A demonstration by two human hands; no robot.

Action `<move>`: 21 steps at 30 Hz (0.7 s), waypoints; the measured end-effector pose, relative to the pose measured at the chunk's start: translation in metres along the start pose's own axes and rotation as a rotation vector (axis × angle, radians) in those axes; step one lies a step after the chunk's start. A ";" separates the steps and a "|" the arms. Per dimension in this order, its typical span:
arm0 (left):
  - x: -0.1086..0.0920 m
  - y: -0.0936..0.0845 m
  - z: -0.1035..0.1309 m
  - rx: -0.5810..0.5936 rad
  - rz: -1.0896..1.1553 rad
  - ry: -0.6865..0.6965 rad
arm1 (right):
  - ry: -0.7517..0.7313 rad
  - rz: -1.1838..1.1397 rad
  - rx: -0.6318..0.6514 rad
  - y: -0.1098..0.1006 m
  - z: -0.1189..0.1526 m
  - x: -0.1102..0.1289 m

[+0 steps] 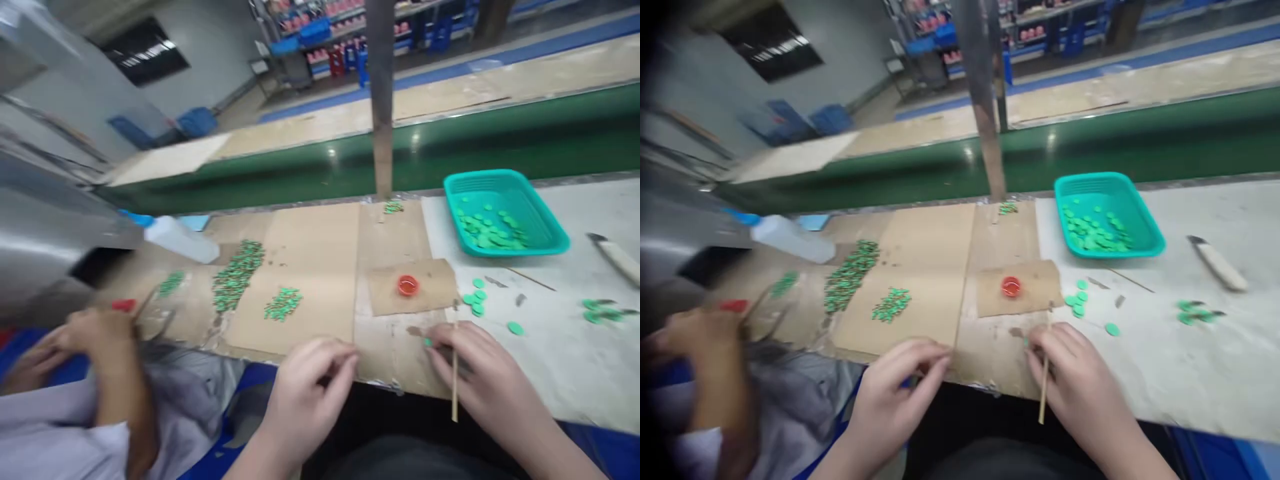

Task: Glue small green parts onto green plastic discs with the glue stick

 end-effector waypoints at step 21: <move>0.221 -0.132 -0.184 0.286 -0.586 -0.565 | 0.025 -0.017 -0.146 -0.005 0.018 -0.009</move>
Point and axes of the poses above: each hand's wrist, its own z-axis away from the middle knuckle, its own y-axis out of the palm, x = y × z, the point moved 8 cm from there along -z, towards the middle knuckle, and after that the axes turned 3 degrees about z, right-handed, at the moved point
